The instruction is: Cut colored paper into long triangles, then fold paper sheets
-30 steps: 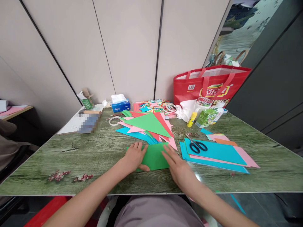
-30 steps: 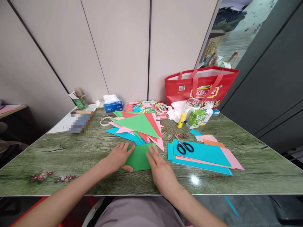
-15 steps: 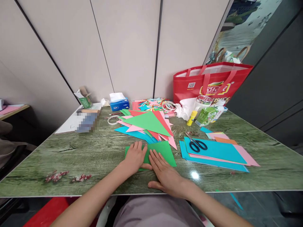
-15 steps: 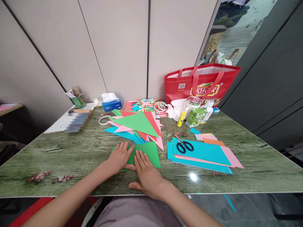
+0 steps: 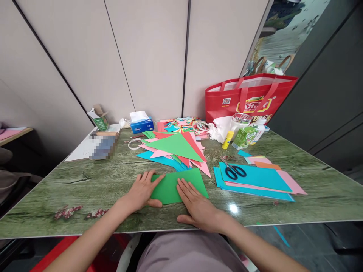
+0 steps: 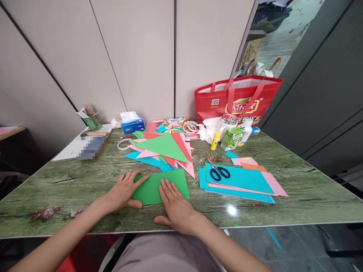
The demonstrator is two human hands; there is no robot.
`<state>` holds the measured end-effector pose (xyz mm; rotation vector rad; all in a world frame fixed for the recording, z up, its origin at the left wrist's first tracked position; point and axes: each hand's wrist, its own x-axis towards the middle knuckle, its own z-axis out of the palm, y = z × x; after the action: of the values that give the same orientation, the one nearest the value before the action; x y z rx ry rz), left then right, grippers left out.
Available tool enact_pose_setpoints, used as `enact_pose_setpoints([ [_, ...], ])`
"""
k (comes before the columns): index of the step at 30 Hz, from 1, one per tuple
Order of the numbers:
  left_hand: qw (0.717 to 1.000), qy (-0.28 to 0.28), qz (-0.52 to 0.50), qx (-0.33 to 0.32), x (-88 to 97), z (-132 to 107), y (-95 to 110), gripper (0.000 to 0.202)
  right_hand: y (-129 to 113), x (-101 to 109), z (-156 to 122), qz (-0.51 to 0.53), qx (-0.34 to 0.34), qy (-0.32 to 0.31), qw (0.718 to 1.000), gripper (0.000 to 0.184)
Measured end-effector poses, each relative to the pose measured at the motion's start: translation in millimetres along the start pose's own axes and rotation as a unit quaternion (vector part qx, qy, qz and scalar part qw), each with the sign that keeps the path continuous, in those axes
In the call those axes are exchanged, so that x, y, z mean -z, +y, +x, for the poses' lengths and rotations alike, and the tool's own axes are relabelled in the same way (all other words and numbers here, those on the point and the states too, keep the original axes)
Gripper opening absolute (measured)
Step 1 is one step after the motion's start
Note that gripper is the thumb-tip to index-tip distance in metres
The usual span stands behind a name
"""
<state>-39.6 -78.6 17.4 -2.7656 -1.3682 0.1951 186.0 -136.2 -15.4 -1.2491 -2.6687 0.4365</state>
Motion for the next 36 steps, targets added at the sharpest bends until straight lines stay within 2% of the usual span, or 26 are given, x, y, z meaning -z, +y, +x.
enact_pose_setpoints([
  [5,0.997,-0.036,0.031,0.054,-0.2,-17,-18,0.098,-1,3,0,0.005,-0.007,-0.019,1.0,0.08],
  [10,0.996,-0.054,0.03,0.071,3.1,-17,-20,0.105,0,3,0,0.017,-0.003,-0.004,1.0,0.081],
  [12,0.995,-0.061,0.021,0.076,4.7,-14,-20,0.111,3,7,2,0.031,-0.012,0.025,0.999,0.068],
  [15,0.995,-0.059,0.014,0.076,7.7,-10,-19,0.119,15,21,15,0.048,-0.045,0.088,0.994,0.038],
  [17,0.996,-0.057,0.012,0.074,11.0,-7,-18,0.121,24,34,29,0.056,-0.048,0.103,0.992,0.033],
  [20,0.996,-0.052,0.012,0.067,17.3,-5,-16,0.123,39,50,52,0.094,-0.035,0.075,0.992,0.04],
  [23,0.996,-0.05,0.024,0.069,21.7,-3,-12,0.124,50,55,68,0.136,-0.036,0.045,0.989,0.043],
  [25,0.995,-0.055,0.032,0.074,22.0,-2,-10,0.125,55,55,74,0.182,-0.038,0.02,0.982,0.037],
  [27,0.995,-0.054,0.04,0.077,21.6,-2,-11,0.126,59,54,77,0.244,-0.035,-0.003,0.969,0.023],
  [29,0.996,-0.021,0.051,0.075,23.2,0,-14,0.122,61,55,77,0.313,-0.032,-0.007,0.949,0.01],
  [30,0.996,0.015,0.056,0.074,25.4,1,-16,0.117,63,57,77,0.348,-0.034,0.005,0.937,0.01],
  [32,0.988,0.125,0.044,0.077,32.6,5,-21,0.099,66,62,78,0.413,-0.051,0.059,0.907,0.016],
  [34,0.96,0.262,-0.019,0.097,41.5,13,-24,0.074,70,68,80,0.472,-0.083,0.146,0.865,0.024],
  [36,0.912,0.37,-0.133,0.117,48.6,25,-21,0.056,73,72,83,0.522,-0.117,0.233,0.812,0.029],
])
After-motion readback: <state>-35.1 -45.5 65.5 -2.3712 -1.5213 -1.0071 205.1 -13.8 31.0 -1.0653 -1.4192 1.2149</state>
